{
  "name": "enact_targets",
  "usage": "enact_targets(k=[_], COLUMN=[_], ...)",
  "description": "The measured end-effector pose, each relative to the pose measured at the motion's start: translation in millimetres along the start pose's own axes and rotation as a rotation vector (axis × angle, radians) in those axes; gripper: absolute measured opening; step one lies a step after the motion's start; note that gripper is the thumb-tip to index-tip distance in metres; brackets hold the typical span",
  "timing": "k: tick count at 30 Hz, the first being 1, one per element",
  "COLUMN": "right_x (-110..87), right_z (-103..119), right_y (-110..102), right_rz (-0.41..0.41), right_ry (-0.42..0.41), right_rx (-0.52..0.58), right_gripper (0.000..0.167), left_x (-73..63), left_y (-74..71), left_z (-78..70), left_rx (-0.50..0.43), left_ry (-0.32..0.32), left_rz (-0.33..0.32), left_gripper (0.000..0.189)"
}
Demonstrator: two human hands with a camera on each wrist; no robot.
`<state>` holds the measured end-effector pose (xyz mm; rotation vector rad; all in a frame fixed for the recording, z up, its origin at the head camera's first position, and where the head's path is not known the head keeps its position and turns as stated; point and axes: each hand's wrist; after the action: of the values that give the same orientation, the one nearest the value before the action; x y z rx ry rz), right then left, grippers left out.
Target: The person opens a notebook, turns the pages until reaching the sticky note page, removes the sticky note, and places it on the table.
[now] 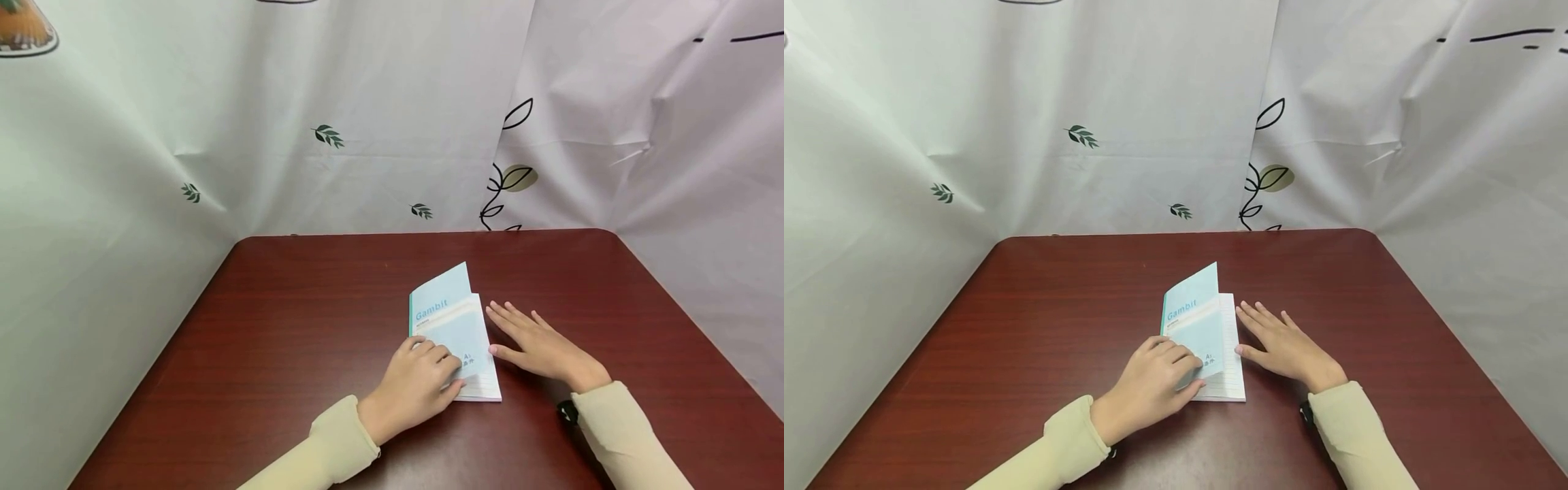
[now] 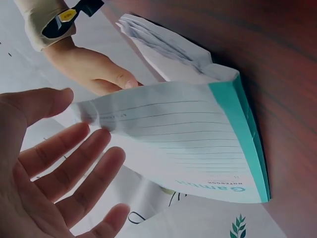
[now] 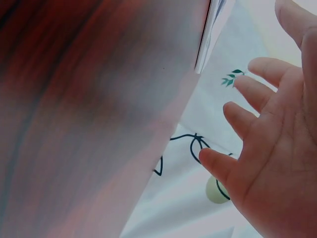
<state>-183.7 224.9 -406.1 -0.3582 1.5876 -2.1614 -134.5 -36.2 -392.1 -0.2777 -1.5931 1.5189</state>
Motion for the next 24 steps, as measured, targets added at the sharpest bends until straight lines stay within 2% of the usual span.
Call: enact_targets(k=[9, 15, 19, 24], right_x=[2.9, 6.0, 7.7, 8.3], right_z=[7, 13, 16, 18], right_y=[2, 3, 4, 4], right_rz=[0.045, 0.068, 0.097, 0.118], right_ry=[-0.024, -0.054, -0.065, -0.096], right_rx=[-0.002, -0.017, -0.026, -0.003], right_gripper=[0.075, 0.074, 0.076, 0.084], left_x=[-8.0, -8.3, -8.9, -9.9], left_y=[-8.0, -17.5, -26.6, -36.8], left_z=[3.8, 8.4, 13.4, 23.1], left_rx=[-0.055, -0.093, -0.112, -0.128], left_ry=[-0.068, -0.114, -0.144, -0.187], left_rz=[-0.108, -0.148, -0.171, -0.219], left_gripper=[0.030, 0.041, 0.041, 0.031])
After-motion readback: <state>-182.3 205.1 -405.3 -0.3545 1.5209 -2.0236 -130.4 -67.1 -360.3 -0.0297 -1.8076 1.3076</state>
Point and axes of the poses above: each hand's wrist, its own x-axis towards the middle knuckle, its own y-axis out of the palm, z = x × y, and after that the axes turned 6 degrees about z, right-handed
